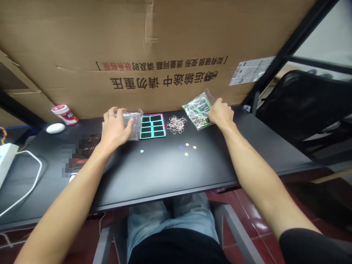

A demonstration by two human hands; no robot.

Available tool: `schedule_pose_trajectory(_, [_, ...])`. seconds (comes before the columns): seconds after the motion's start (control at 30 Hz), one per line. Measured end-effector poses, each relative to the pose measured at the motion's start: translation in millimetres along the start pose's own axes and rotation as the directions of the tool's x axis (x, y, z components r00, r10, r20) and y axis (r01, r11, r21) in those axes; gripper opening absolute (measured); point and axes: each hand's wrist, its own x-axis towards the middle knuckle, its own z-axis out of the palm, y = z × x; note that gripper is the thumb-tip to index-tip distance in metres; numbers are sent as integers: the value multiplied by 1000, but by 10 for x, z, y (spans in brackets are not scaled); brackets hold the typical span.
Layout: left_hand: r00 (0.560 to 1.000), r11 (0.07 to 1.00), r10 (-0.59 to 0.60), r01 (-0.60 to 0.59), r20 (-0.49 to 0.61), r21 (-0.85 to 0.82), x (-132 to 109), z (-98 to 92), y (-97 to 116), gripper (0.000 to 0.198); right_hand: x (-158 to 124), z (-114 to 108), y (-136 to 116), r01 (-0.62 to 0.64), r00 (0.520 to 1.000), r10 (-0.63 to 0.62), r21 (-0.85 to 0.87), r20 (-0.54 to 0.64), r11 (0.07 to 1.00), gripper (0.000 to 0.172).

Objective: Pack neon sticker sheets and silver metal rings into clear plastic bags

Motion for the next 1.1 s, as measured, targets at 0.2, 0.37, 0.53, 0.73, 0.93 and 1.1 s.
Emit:
schedule_pose_trajectory(0.2, [999, 998, 29, -30, -30, -55, 23, 49, -45, 67, -67, -223, -77, 146, 965, -113, 125, -237, 981, 36])
schedule_pose_trajectory(0.37, [968, 959, 177, -210, -178, -190, 96, 158, -126, 59, -29, -288, -62, 351, 868, -155, 363, -471, 863, 29])
schedule_pose_trajectory(0.53, [912, 850, 287, -384, -294, -360, 83, 118, -12, 51, 6, -269, -172, 599, 783, -181, 643, -595, 477, 29])
schedule_pose_trajectory(0.73, [940, 444, 331, -237, -87, -864, -26, 51, 270, 63, -403, -193, -595, 382, 875, -356, 920, -329, 88, 45])
schedule_pose_trajectory(0.93, [970, 355, 238, -40, 49, -934, -80, -13, 341, 57, -933, -98, -765, 79, 624, -766, 963, 154, 257, 41])
schedule_pose_trajectory(1.1, [977, 453, 202, -30, 70, -891, -81, 22, 311, 34, -1063, -148, -792, 458, 679, -734, 794, -23, 398, 44])
